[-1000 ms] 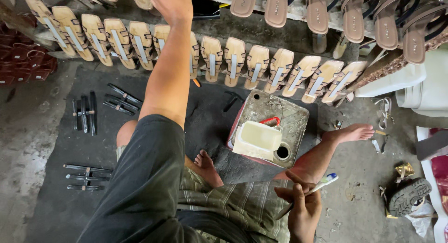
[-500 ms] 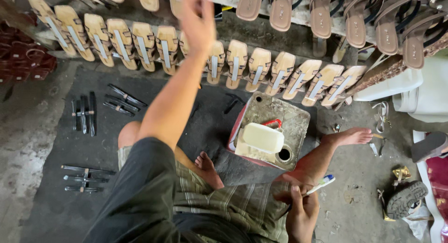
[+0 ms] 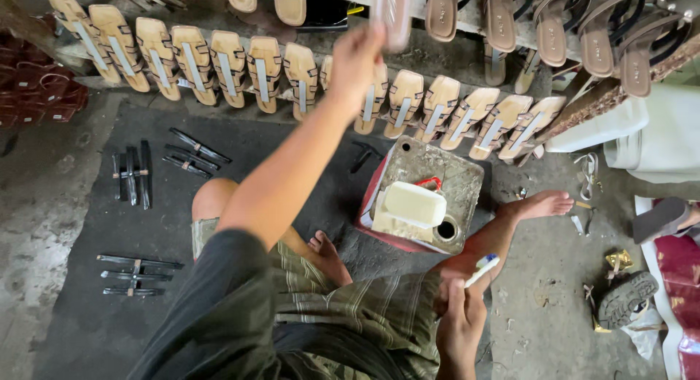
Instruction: The person sits on the floor and applies a white substance to the straps of sandals using a toothbrush. They repeatedly dip the brush into a container and work on multiple sandals, placing each finished one aside.
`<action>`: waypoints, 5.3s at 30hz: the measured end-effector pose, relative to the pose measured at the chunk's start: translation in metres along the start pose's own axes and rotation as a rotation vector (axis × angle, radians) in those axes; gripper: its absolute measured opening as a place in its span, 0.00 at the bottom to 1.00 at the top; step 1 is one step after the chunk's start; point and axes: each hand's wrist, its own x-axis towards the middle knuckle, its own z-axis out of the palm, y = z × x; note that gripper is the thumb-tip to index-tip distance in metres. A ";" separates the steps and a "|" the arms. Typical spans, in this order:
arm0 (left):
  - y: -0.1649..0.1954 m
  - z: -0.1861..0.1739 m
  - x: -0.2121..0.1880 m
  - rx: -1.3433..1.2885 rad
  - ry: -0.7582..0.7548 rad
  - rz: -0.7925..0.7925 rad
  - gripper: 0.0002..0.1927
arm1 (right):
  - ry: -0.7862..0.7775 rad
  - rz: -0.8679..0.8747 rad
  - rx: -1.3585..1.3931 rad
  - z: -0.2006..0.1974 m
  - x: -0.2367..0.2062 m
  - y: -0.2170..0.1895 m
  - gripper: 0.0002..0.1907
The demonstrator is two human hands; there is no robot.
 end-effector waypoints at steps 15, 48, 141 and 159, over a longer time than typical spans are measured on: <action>-0.079 -0.059 -0.239 -0.465 -0.693 -0.826 0.18 | -0.248 -0.101 0.396 0.103 0.040 -0.038 0.19; -0.010 -0.146 -0.202 0.458 -0.215 0.190 0.48 | -0.479 -0.355 -1.820 0.069 0.133 -0.030 0.12; -0.012 -0.121 -0.233 -0.191 -0.646 -0.251 0.50 | -0.320 -0.343 -0.332 0.093 0.019 -0.043 0.06; -0.023 -0.119 -0.236 -0.442 -0.606 -0.316 0.40 | -0.405 -0.461 -0.426 0.088 0.020 -0.040 0.08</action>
